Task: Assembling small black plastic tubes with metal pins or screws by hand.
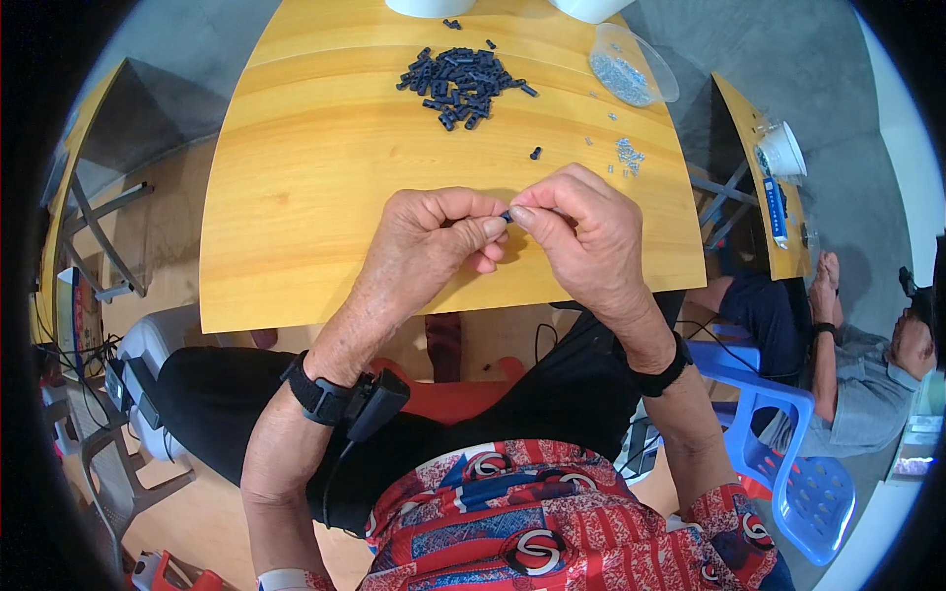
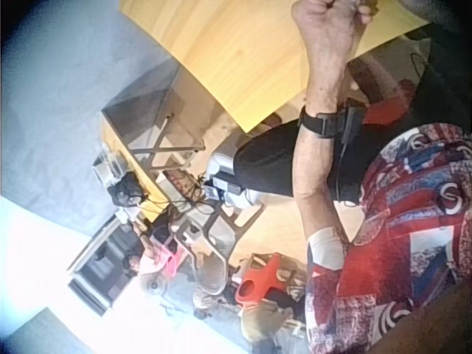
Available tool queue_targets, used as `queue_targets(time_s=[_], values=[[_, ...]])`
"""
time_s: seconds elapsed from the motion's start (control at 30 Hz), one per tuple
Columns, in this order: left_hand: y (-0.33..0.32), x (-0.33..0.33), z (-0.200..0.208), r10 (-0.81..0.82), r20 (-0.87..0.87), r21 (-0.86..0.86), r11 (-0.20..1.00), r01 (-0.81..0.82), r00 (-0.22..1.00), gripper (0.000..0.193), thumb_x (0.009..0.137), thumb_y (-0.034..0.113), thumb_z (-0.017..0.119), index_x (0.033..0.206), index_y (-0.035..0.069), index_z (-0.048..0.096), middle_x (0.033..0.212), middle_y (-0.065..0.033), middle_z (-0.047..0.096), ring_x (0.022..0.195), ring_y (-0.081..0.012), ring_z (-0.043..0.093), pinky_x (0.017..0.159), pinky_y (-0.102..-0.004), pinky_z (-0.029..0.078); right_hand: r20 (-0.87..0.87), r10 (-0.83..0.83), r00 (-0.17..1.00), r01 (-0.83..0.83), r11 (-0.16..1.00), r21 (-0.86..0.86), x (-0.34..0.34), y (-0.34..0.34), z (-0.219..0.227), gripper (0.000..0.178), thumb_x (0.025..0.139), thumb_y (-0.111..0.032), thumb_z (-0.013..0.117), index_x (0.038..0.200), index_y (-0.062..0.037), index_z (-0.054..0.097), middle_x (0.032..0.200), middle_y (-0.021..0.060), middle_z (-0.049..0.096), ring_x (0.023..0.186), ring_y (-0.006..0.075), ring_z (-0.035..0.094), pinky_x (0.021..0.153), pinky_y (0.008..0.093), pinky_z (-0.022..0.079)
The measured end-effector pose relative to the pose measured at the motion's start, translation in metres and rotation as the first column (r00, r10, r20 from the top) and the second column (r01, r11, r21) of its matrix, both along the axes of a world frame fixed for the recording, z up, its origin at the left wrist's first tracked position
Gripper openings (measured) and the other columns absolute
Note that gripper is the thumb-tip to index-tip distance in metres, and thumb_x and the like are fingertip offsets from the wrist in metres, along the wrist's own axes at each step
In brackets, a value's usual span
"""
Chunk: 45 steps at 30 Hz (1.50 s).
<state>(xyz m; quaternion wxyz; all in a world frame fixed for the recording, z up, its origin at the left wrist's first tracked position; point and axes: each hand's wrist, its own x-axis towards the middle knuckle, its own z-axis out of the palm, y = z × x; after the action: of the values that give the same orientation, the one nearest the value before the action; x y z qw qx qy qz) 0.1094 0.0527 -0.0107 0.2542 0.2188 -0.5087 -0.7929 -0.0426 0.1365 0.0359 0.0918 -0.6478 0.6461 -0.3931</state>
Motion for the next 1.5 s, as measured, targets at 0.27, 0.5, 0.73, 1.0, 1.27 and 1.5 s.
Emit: queue_targets(time_s=[0.27, 0.5, 0.73, 1.0, 1.27, 1.5], values=[[-0.001, 0.000, -0.001, 0.027, -0.006, 0.024, 0.999, -0.027, 1.000, 0.012, 0.088, 0.004, 0.060, 0.096, -0.003, 0.066, 0.078, -0.0069, 0.065, 0.064, -0.0103, 0.058, 0.059, -0.0226, 0.050, -0.119, 0.043, 0.992, -0.060, 0.988, -0.144, 0.002, 0.002, -0.006, 0.010, 0.076, 0.001, 0.066, 0.086, -0.0013, 0.064, 0.076, 0.0105, 0.061, 0.066, 0.0247, 0.063, 0.057, 0.0310, 0.049], [-0.002, 0.000, -0.002, 0.022, -0.051, 0.019, 1.000, -0.022, 0.998, 0.012, 0.089, 0.005, 0.059, 0.095, -0.003, 0.066, 0.076, -0.0054, 0.064, 0.063, -0.0088, 0.058, 0.058, -0.0211, 0.050, -0.014, -0.031, 0.999, 0.030, 0.995, -0.095, 0.010, 0.008, -0.008, 0.014, 0.077, 0.004, 0.063, 0.090, -0.0002, 0.064, 0.083, 0.0113, 0.064, 0.074, 0.0245, 0.065, 0.063, 0.0304, 0.051], [-0.002, 0.000, -0.003, 0.023, -0.043, 0.029, 0.999, -0.022, 0.999, 0.013, 0.089, 0.006, 0.060, 0.096, -0.002, 0.066, 0.078, -0.0060, 0.065, 0.064, -0.0098, 0.059, 0.059, -0.0218, 0.050, -0.099, -0.028, 0.995, 0.018, 0.994, -0.109, 0.009, 0.012, -0.009, 0.013, 0.079, 0.004, 0.061, 0.091, -0.0004, 0.063, 0.081, 0.0118, 0.064, 0.074, 0.0246, 0.065, 0.064, 0.0309, 0.051], [0.001, -0.001, 0.000, 0.041, -0.003, 0.022, 0.999, -0.041, 0.999, 0.010, 0.089, 0.004, 0.058, 0.090, -0.003, 0.067, 0.070, -0.0040, 0.063, 0.059, -0.0077, 0.057, 0.056, -0.0206, 0.049, -0.283, 0.020, 0.959, -0.084, 0.973, -0.214, 0.003, 0.010, -0.015, 0.017, 0.074, 0.005, 0.060, 0.090, 0.0000, 0.063, 0.082, 0.0118, 0.063, 0.068, 0.0245, 0.064, 0.057, 0.0312, 0.052], [0.000, -0.001, 0.002, 0.016, 0.076, -0.039, 0.999, -0.013, 0.997, 0.011, 0.090, 0.002, 0.057, 0.088, -0.004, 0.066, 0.070, -0.0040, 0.063, 0.059, -0.0076, 0.057, 0.054, -0.0209, 0.048, -0.478, -0.002, 0.878, -0.125, 0.964, -0.234, 0.011, 0.011, -0.016, 0.018, 0.069, 0.005, 0.059, 0.086, -0.0005, 0.061, 0.080, 0.0106, 0.058, 0.062, 0.0236, 0.061, 0.052, 0.0319, 0.050], [0.000, 0.002, 0.004, 0.025, 0.009, 0.034, 0.999, -0.025, 1.000, 0.011, 0.089, 0.004, 0.058, 0.091, -0.004, 0.066, 0.072, -0.0040, 0.063, 0.060, -0.0075, 0.056, 0.057, -0.0211, 0.049, 0.098, -0.039, 0.994, 0.033, 0.997, 0.064, -0.007, 0.004, -0.003, 0.012, 0.078, 0.001, 0.060, 0.090, -0.0012, 0.061, 0.076, 0.0107, 0.060, 0.064, 0.0245, 0.061, 0.057, 0.0298, 0.048]])
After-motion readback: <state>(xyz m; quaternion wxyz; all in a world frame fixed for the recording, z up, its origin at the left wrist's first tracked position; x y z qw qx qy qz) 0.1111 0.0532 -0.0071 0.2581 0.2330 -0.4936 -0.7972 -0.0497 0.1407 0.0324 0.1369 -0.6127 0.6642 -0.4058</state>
